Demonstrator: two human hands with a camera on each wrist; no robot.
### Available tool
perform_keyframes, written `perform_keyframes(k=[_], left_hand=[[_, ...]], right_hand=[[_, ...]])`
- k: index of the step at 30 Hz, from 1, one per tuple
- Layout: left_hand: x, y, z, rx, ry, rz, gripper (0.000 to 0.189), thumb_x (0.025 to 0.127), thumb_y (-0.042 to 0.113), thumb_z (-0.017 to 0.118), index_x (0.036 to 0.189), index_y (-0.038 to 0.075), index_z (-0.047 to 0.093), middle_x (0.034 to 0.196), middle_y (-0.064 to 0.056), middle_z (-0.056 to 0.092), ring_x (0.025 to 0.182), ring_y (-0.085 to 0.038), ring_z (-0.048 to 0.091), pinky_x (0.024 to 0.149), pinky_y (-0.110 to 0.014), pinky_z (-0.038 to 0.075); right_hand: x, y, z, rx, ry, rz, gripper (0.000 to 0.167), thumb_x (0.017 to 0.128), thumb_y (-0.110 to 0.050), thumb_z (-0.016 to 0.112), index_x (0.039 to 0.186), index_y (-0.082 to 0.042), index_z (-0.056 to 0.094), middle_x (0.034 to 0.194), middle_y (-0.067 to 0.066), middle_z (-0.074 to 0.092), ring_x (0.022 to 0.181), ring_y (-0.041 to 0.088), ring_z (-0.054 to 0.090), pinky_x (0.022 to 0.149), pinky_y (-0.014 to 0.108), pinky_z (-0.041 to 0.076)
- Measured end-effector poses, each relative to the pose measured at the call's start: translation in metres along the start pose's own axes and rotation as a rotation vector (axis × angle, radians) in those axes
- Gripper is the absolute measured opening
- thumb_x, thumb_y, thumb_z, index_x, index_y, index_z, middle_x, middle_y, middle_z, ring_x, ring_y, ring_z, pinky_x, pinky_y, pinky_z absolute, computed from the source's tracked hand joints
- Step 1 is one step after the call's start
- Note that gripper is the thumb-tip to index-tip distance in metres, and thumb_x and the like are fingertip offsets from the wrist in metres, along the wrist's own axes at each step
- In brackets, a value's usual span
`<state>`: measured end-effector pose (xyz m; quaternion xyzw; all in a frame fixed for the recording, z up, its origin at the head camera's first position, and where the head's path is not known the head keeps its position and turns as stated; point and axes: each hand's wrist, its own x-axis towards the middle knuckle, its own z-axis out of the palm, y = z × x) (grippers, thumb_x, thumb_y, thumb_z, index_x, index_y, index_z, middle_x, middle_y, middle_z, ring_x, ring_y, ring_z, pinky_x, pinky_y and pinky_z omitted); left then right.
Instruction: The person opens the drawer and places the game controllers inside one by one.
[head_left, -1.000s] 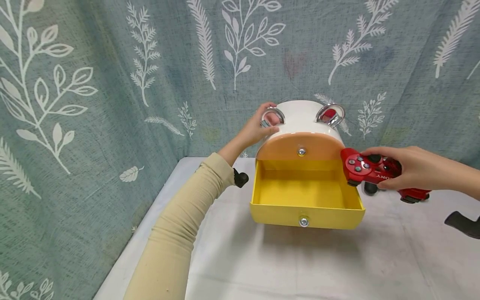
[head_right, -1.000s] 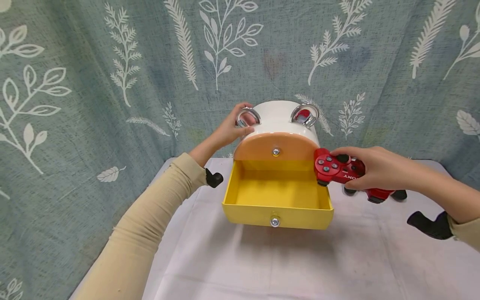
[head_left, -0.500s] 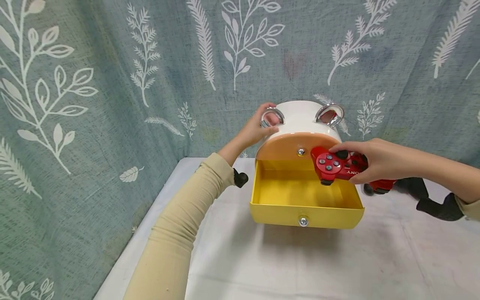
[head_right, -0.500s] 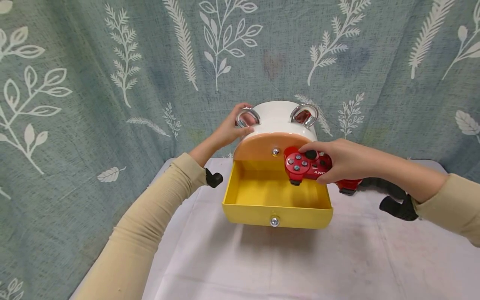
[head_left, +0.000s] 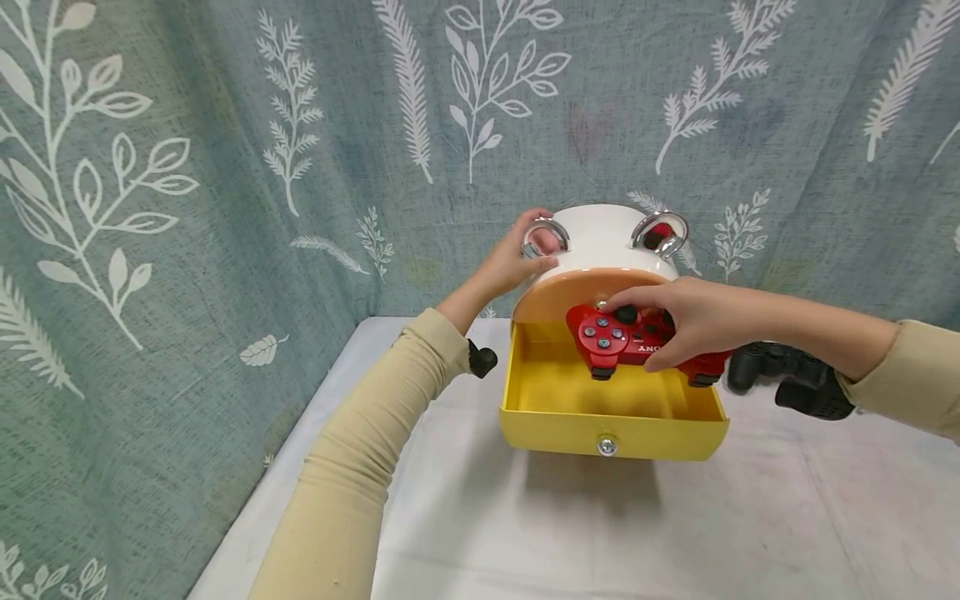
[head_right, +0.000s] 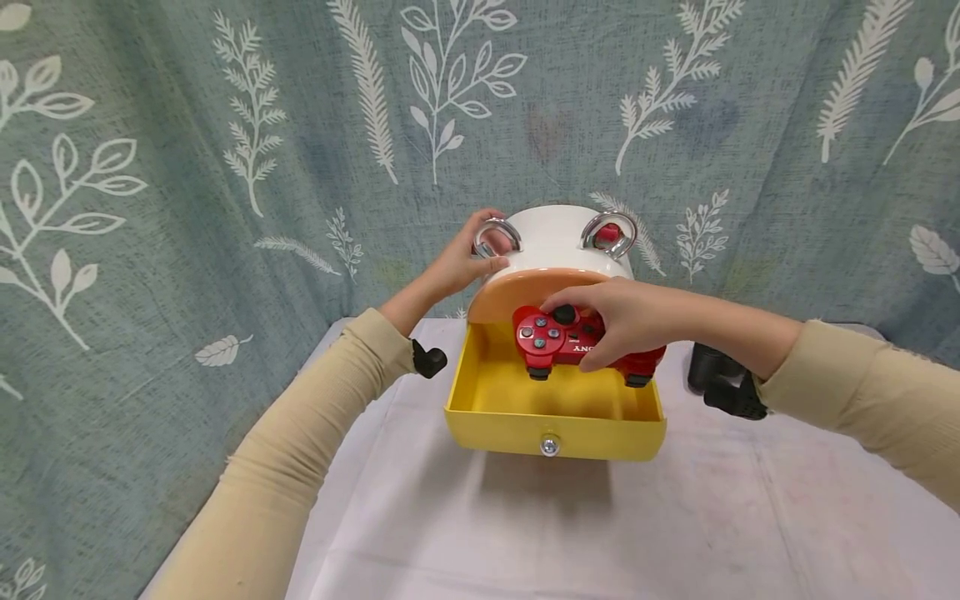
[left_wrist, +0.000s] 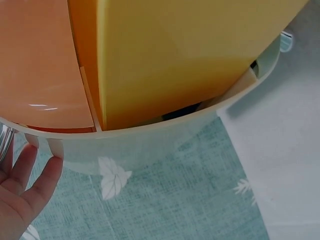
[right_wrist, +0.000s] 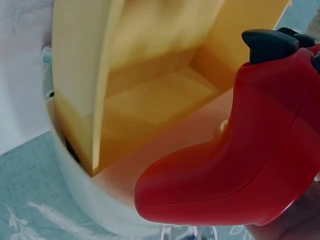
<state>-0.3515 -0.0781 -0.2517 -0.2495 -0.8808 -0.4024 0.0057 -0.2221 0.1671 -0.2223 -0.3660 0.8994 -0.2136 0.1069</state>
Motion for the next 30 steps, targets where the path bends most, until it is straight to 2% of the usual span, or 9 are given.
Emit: perform_keyframes(k=[3,9,17,23,30], left_hand=[[0.000,0.000,0.000,0.004,0.003,-0.005,0.063,0.085,0.022,0.066,0.137,0.025,0.030,0.147,-0.006,0.030,0.133,-0.026,0.030,0.105,-0.047,0.027],[0.001,-0.001,0.000,0.011,0.009,-0.006,0.063,0.085,0.022,0.066,0.137,0.025,0.031,0.146,-0.006,0.031,0.133,-0.026,0.031,0.105,-0.048,0.027],[0.000,0.000,0.001,-0.002,0.010,0.000,0.062,0.085,0.021,0.066,0.136,0.024,0.032,0.145,-0.006,0.033,0.133,-0.025,0.031,0.106,-0.047,0.027],[0.000,0.000,0.001,0.000,0.009,0.007,0.063,0.085,0.021,0.066,0.137,0.024,0.031,0.145,-0.006,0.032,0.133,-0.025,0.031,0.106,-0.046,0.027],[-0.001,0.001,0.000,-0.006,0.001,0.012,0.063,0.085,0.020,0.066,0.137,0.023,0.031,0.146,-0.005,0.030,0.133,-0.025,0.030,0.105,-0.046,0.028]], right_hand=[[0.008,-0.002,0.004,-0.005,-0.007,-0.018,0.065,0.075,-0.027,0.076,0.132,-0.019,0.046,0.124,0.007,0.050,0.102,0.020,0.050,0.079,0.034,0.045],[0.021,-0.002,0.010,-0.010,-0.035,-0.053,0.063,0.074,-0.028,0.076,0.130,-0.018,0.048,0.120,0.004,0.053,0.104,0.020,0.048,0.082,0.036,0.045],[0.034,0.004,0.022,-0.046,-0.073,-0.014,0.064,0.074,-0.028,0.076,0.130,-0.017,0.048,0.114,0.003,0.056,0.099,0.018,0.050,0.079,0.032,0.045],[0.043,0.006,0.029,-0.062,-0.082,-0.006,0.064,0.073,-0.026,0.077,0.130,-0.017,0.048,0.114,0.005,0.056,0.100,0.019,0.050,0.079,0.033,0.046],[0.053,0.007,0.034,-0.061,-0.158,0.041,0.064,0.073,-0.029,0.078,0.128,-0.019,0.048,0.112,0.003,0.054,0.099,0.018,0.049,0.080,0.033,0.046]])
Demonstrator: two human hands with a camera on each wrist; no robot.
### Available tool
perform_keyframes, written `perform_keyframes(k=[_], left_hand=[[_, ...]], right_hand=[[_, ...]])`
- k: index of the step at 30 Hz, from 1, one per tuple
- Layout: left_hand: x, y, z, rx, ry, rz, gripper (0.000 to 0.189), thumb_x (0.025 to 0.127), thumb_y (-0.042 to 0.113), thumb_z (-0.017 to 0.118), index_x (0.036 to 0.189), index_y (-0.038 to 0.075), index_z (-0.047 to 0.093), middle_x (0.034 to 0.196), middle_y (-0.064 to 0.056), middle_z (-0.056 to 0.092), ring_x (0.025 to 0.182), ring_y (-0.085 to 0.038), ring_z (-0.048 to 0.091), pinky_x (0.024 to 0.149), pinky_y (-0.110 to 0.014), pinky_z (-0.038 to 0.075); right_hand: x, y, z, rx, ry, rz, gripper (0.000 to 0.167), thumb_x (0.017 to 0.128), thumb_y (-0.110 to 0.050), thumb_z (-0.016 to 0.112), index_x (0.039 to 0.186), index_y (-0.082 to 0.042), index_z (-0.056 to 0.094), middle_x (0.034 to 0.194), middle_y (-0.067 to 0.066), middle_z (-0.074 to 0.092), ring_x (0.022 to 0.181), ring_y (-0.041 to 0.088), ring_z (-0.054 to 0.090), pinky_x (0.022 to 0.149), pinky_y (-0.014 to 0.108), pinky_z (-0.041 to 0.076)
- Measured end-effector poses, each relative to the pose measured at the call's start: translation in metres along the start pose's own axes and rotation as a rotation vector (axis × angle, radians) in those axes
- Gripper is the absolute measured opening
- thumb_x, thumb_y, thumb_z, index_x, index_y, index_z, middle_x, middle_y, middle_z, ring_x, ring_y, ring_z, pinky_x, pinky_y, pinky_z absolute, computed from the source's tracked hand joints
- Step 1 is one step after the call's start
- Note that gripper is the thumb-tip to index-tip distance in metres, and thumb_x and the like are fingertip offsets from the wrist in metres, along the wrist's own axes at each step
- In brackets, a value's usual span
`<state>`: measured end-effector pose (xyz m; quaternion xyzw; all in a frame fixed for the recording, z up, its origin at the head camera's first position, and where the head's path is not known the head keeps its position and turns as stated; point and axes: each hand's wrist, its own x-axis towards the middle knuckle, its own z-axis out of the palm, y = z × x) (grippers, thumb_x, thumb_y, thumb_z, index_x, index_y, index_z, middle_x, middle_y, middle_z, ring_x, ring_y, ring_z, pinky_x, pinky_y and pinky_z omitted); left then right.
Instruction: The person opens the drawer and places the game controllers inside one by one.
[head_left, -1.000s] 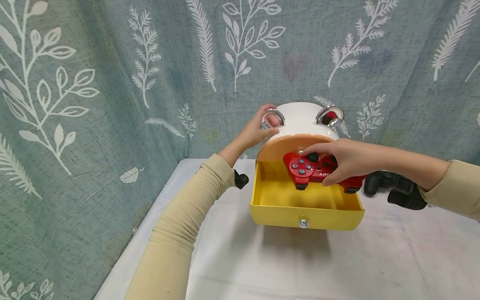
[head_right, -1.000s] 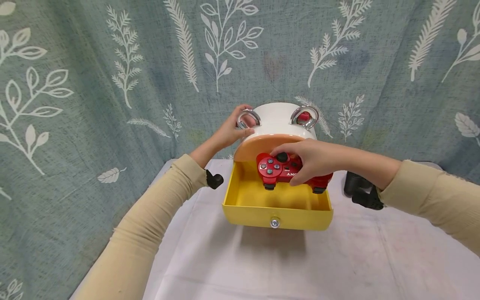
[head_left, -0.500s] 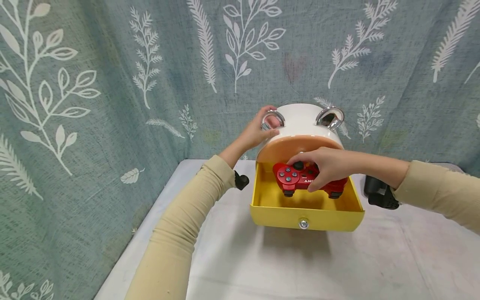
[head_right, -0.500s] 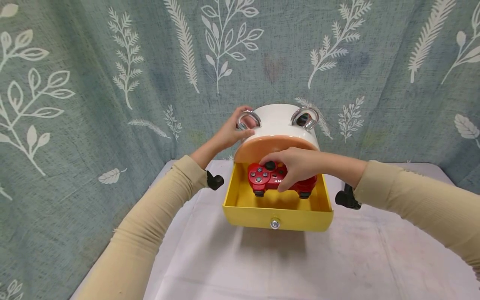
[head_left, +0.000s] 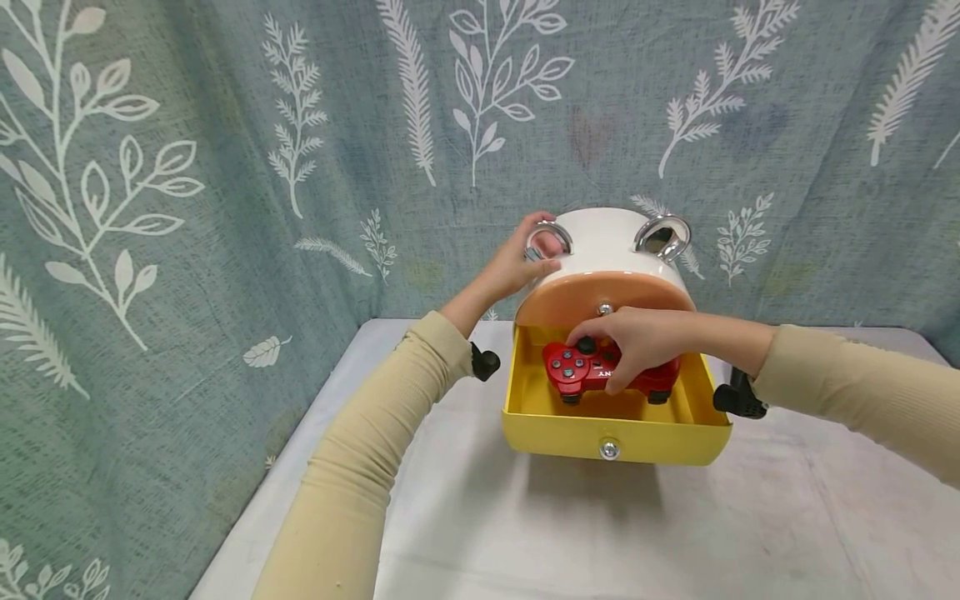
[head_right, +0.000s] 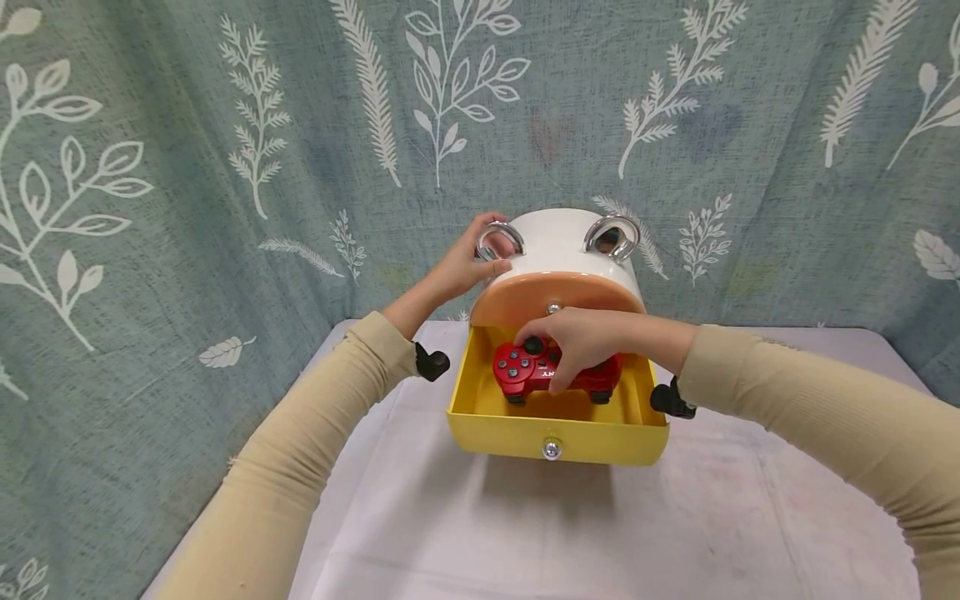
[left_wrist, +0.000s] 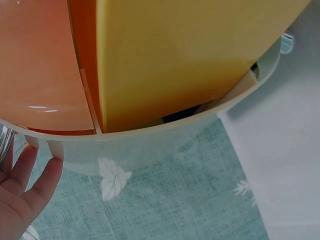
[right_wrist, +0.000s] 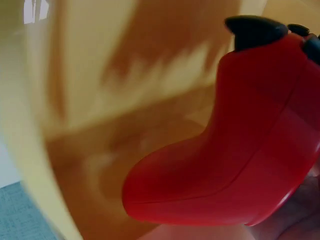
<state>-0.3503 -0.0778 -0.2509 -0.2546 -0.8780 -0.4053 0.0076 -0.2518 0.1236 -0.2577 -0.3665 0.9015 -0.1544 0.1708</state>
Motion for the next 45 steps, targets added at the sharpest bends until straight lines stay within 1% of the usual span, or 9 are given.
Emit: perform_keyframes(k=[7,14,19,21,27,35,40,45], left_hand=[[0.001,0.000,0.000,0.006,-0.001,-0.004,0.064,0.085,0.022,0.066,0.137,0.023,0.030,0.147,-0.004,0.029,0.133,-0.025,0.030,0.105,-0.046,0.028],[0.002,0.000,0.001,0.013,0.006,-0.002,0.064,0.084,0.022,0.067,0.137,0.024,0.030,0.146,-0.004,0.031,0.133,-0.025,0.031,0.105,-0.046,0.028],[0.001,-0.001,0.002,0.005,0.006,-0.010,0.065,0.084,0.021,0.067,0.137,0.024,0.030,0.146,-0.004,0.030,0.133,-0.025,0.031,0.105,-0.047,0.028],[0.001,-0.001,0.002,0.004,0.004,-0.013,0.065,0.084,0.021,0.067,0.137,0.024,0.030,0.147,-0.004,0.029,0.133,-0.025,0.030,0.105,-0.046,0.028],[0.000,-0.001,0.002,0.003,0.002,-0.008,0.064,0.085,0.021,0.066,0.138,0.023,0.030,0.148,-0.004,0.028,0.134,-0.025,0.029,0.105,-0.046,0.028],[0.000,0.000,0.001,0.000,0.006,-0.003,0.064,0.085,0.021,0.066,0.138,0.023,0.030,0.148,-0.004,0.027,0.134,-0.024,0.029,0.105,-0.045,0.028],[-0.001,-0.001,0.001,-0.008,0.014,-0.004,0.063,0.085,0.020,0.065,0.137,0.022,0.031,0.147,-0.004,0.028,0.134,-0.024,0.029,0.105,-0.045,0.028],[-0.001,0.000,0.001,-0.010,0.013,-0.001,0.063,0.085,0.019,0.066,0.137,0.022,0.031,0.147,-0.005,0.029,0.133,-0.024,0.030,0.106,-0.046,0.027]], right_hand=[[0.011,-0.003,0.004,-0.016,-0.030,0.036,0.065,0.071,-0.029,0.079,0.128,-0.020,0.048,0.113,-0.001,0.056,0.103,0.017,0.049,0.085,0.037,0.045],[0.020,-0.005,0.011,-0.044,-0.071,0.065,0.067,0.070,-0.028,0.080,0.128,-0.022,0.047,0.111,-0.001,0.055,0.103,0.018,0.049,0.084,0.037,0.047],[0.027,-0.005,0.018,-0.058,-0.091,0.055,0.066,0.070,-0.026,0.080,0.126,-0.021,0.047,0.109,-0.002,0.055,0.100,0.016,0.050,0.084,0.035,0.048],[0.029,-0.004,0.020,-0.075,-0.093,0.045,0.066,0.069,-0.027,0.081,0.125,-0.019,0.047,0.109,-0.002,0.055,0.100,0.016,0.050,0.084,0.035,0.047],[0.032,-0.002,0.026,-0.091,-0.096,0.083,0.066,0.067,-0.028,0.082,0.121,-0.020,0.044,0.108,-0.002,0.055,0.102,0.016,0.048,0.088,0.037,0.046],[0.036,-0.001,0.029,-0.098,-0.098,0.097,0.066,0.066,-0.029,0.082,0.118,-0.018,0.043,0.104,-0.001,0.056,0.096,0.015,0.051,0.084,0.033,0.048],[0.037,-0.001,0.027,-0.079,-0.108,0.128,0.068,0.067,-0.030,0.082,0.122,-0.017,0.043,0.109,0.001,0.055,0.099,0.016,0.051,0.087,0.036,0.047],[0.038,-0.001,0.027,-0.100,-0.086,0.140,0.072,0.067,-0.030,0.082,0.126,-0.014,0.044,0.113,0.003,0.055,0.103,0.018,0.050,0.089,0.039,0.046]])
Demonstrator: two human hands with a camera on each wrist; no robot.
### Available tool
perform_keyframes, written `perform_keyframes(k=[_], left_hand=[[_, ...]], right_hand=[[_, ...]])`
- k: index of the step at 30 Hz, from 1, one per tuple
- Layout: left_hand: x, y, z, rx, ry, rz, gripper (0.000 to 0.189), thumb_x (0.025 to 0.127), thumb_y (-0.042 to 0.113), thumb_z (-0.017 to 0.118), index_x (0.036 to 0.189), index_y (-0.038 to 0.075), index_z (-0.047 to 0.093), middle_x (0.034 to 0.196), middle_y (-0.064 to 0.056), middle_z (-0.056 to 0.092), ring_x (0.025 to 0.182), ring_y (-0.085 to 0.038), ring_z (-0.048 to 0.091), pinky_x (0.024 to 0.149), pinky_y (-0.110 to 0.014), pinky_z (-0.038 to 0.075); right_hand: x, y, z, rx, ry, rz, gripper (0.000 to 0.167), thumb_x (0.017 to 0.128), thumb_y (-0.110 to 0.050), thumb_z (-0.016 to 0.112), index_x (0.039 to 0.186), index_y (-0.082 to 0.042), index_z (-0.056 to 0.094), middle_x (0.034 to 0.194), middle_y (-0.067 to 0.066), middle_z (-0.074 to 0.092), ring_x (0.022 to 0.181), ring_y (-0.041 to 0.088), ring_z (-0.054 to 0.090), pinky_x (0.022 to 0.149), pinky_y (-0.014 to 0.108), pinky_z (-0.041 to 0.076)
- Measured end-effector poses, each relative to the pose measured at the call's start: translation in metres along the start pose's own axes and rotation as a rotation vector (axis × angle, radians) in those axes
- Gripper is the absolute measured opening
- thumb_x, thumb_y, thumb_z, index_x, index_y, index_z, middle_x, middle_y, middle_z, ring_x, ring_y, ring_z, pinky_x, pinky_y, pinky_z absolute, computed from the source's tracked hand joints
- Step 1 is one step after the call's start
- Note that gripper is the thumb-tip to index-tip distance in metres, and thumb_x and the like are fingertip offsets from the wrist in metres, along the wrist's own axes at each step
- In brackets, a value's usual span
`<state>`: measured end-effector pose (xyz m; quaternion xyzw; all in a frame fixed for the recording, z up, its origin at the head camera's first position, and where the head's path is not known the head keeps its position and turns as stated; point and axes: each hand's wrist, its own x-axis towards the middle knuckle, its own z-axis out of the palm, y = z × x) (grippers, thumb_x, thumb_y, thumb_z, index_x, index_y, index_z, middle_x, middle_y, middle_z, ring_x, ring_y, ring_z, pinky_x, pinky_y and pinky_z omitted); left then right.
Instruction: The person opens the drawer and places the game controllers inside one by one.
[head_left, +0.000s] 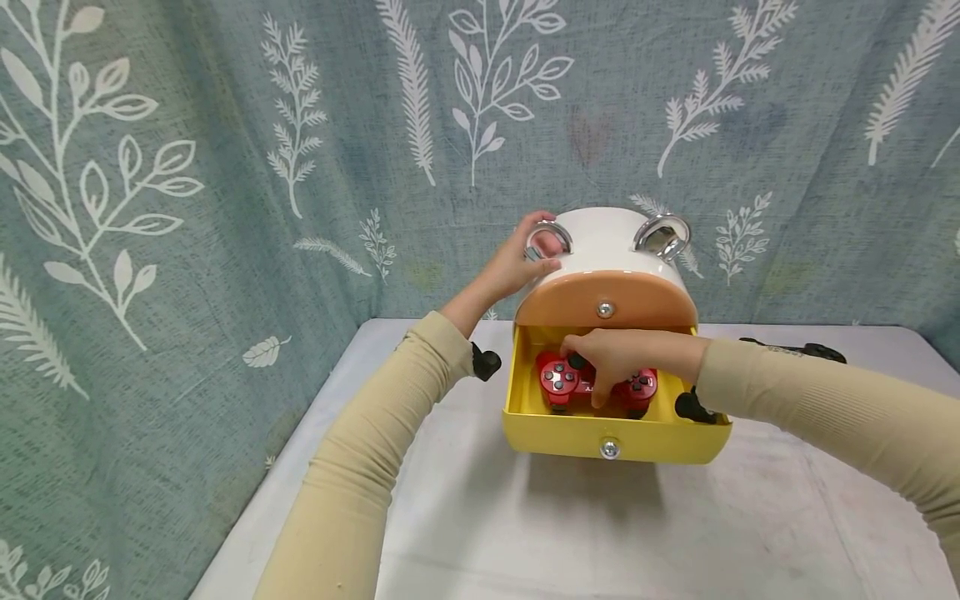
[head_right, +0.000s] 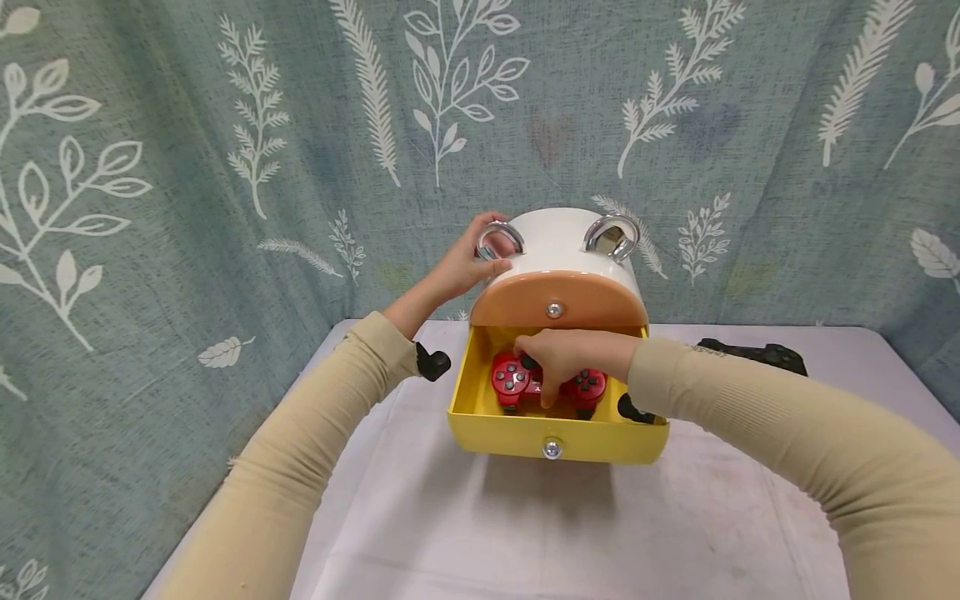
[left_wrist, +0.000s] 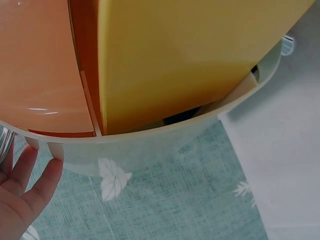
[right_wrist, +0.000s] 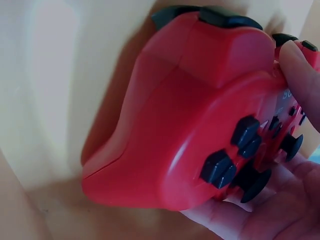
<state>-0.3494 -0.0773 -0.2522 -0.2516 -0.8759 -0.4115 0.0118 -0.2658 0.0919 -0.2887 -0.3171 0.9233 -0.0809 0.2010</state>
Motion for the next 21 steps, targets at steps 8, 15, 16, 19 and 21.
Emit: perform_keyframes(k=[8,15,16,19,21], left_hand=[[0.001,0.000,0.001,0.006,0.002,-0.004,0.063,0.085,0.020,0.066,0.137,0.023,0.030,0.147,-0.005,0.030,0.133,-0.025,0.030,0.105,-0.046,0.028],[0.001,0.000,0.000,0.006,-0.008,-0.004,0.064,0.085,0.020,0.066,0.137,0.023,0.030,0.147,-0.005,0.029,0.133,-0.024,0.030,0.105,-0.046,0.028],[0.001,0.000,0.000,0.006,-0.009,-0.004,0.064,0.085,0.020,0.066,0.137,0.023,0.030,0.147,-0.005,0.029,0.134,-0.024,0.029,0.105,-0.046,0.028],[0.002,-0.001,0.000,0.007,-0.012,-0.011,0.064,0.085,0.021,0.066,0.138,0.023,0.030,0.147,-0.005,0.029,0.134,-0.024,0.029,0.105,-0.046,0.028],[0.002,-0.001,0.000,0.005,-0.013,-0.013,0.064,0.085,0.021,0.066,0.138,0.023,0.029,0.147,-0.005,0.028,0.134,-0.025,0.029,0.105,-0.046,0.028]], right_hand=[[-0.004,-0.002,-0.003,-0.035,-0.047,0.025,0.079,0.072,-0.028,0.079,0.138,-0.015,0.038,0.118,0.005,0.054,0.105,0.020,0.050,0.091,0.041,0.044],[-0.019,-0.006,-0.019,0.019,-0.075,-0.012,0.075,0.078,-0.021,0.073,0.142,-0.017,0.034,0.126,0.009,0.051,0.106,0.022,0.050,0.088,0.038,0.046],[-0.023,-0.007,-0.021,0.026,-0.065,-0.024,0.075,0.078,-0.020,0.073,0.142,-0.016,0.034,0.127,0.009,0.050,0.106,0.022,0.050,0.088,0.038,0.047],[-0.033,-0.010,-0.026,0.003,-0.004,-0.073,0.071,0.079,-0.019,0.072,0.140,-0.013,0.037,0.128,0.009,0.051,0.105,0.023,0.050,0.085,0.036,0.047],[-0.041,-0.011,-0.028,-0.008,0.047,-0.091,0.069,0.079,-0.019,0.072,0.139,-0.012,0.039,0.128,0.010,0.052,0.101,0.023,0.051,0.082,0.035,0.047]])
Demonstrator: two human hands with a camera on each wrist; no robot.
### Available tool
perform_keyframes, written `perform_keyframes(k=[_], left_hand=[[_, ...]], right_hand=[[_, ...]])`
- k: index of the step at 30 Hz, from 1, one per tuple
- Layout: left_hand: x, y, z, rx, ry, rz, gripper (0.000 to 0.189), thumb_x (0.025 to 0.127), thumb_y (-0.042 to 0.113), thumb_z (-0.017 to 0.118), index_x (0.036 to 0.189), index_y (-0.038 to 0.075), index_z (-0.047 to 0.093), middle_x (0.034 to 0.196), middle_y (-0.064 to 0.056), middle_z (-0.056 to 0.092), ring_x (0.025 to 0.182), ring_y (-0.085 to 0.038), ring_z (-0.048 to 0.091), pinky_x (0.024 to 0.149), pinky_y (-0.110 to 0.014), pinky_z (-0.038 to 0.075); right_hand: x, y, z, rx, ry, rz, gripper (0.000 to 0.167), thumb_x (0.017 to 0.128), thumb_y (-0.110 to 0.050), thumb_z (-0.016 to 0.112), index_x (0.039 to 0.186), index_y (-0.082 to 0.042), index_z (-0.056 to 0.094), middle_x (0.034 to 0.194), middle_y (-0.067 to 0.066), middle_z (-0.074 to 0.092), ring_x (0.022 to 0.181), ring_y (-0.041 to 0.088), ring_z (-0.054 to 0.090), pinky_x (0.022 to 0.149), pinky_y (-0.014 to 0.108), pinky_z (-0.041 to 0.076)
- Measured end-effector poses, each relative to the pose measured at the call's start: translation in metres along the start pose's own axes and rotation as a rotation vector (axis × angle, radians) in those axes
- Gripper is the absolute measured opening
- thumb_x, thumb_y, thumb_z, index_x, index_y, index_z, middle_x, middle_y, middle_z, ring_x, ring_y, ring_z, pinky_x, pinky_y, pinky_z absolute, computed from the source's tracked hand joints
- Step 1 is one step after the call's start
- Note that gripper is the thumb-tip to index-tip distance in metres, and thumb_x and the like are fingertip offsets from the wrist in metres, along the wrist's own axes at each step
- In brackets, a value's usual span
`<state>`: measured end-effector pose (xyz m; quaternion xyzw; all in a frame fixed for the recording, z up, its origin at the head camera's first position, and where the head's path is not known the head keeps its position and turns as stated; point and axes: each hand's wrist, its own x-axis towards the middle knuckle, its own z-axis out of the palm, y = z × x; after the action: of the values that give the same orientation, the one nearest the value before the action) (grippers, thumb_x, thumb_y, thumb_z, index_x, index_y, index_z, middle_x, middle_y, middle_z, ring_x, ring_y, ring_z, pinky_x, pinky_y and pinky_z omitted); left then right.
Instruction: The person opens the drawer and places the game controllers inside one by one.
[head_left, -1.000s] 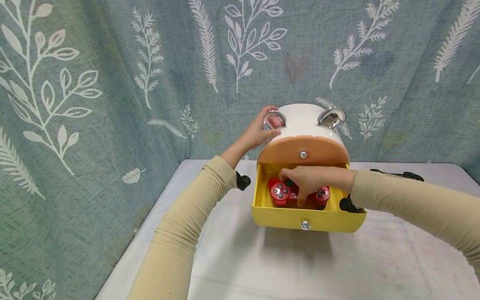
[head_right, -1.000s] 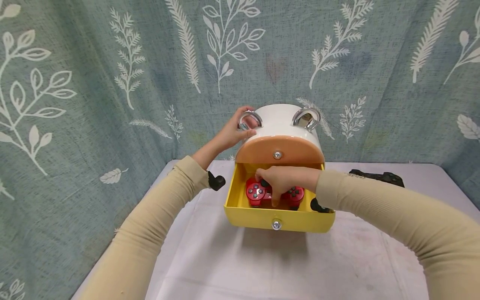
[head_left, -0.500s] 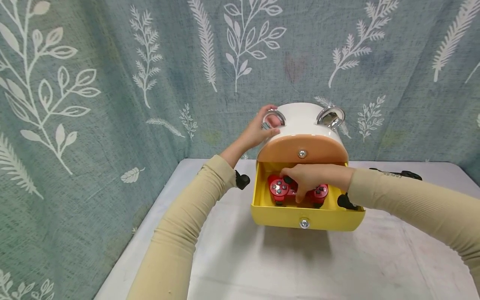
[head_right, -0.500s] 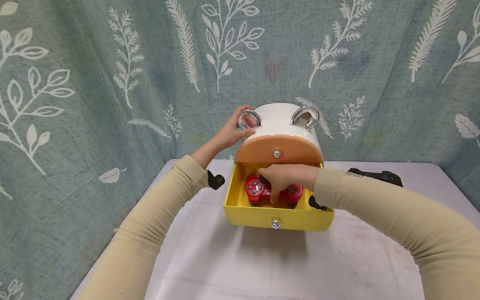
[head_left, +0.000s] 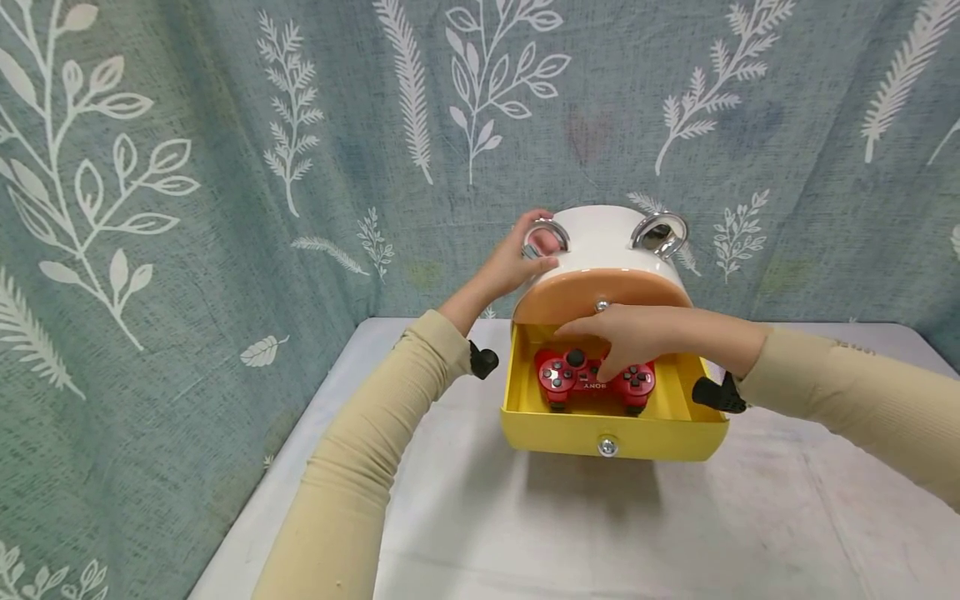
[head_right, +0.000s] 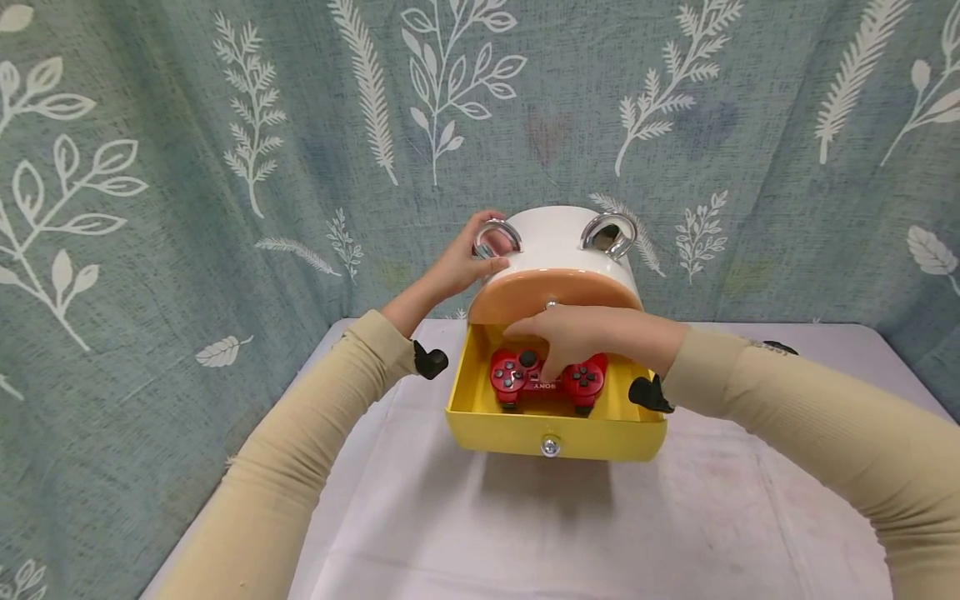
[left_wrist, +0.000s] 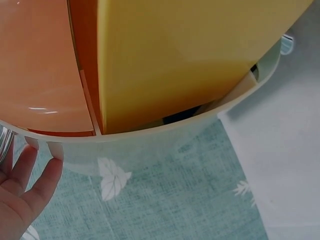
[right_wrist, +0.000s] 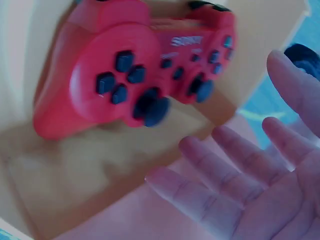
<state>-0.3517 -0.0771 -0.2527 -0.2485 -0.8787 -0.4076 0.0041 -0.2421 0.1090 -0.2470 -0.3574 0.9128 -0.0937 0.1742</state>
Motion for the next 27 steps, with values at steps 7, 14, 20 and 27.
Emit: perform_keyframes(k=[7,14,20,27], left_hand=[[0.000,-0.001,-0.001,-0.003,-0.004,0.008,0.064,0.085,0.020,0.065,0.138,0.023,0.029,0.148,-0.006,0.027,0.134,-0.026,0.028,0.105,-0.047,0.028],[0.000,-0.001,0.000,-0.011,-0.011,0.016,0.063,0.086,0.020,0.064,0.138,0.023,0.028,0.149,-0.006,0.025,0.135,-0.027,0.027,0.105,-0.047,0.027],[0.000,-0.001,0.000,-0.018,-0.008,0.010,0.064,0.086,0.020,0.065,0.138,0.024,0.029,0.148,-0.005,0.027,0.134,-0.026,0.028,0.104,-0.046,0.028],[0.000,-0.001,0.000,-0.007,-0.015,0.004,0.064,0.086,0.022,0.065,0.138,0.025,0.028,0.149,-0.004,0.025,0.134,-0.025,0.028,0.104,-0.046,0.028]], right_hand=[[-0.025,-0.010,-0.004,0.048,0.145,-0.045,0.064,0.079,-0.018,0.072,0.136,-0.009,0.043,0.120,0.007,0.059,0.087,0.018,0.057,0.077,0.033,0.047],[-0.050,-0.016,0.005,0.178,0.256,-0.118,0.053,0.080,-0.014,0.071,0.130,-0.009,0.051,0.118,0.007,0.060,0.095,0.021,0.062,0.078,0.033,0.051],[-0.069,-0.021,0.024,0.302,0.264,-0.151,0.050,0.080,-0.015,0.070,0.127,-0.011,0.054,0.111,0.005,0.062,0.089,0.014,0.062,0.074,0.025,0.051],[-0.081,-0.019,0.053,0.477,0.224,-0.180,0.051,0.082,-0.022,0.069,0.129,-0.008,0.051,0.109,0.006,0.062,0.090,0.014,0.062,0.073,0.023,0.051]])
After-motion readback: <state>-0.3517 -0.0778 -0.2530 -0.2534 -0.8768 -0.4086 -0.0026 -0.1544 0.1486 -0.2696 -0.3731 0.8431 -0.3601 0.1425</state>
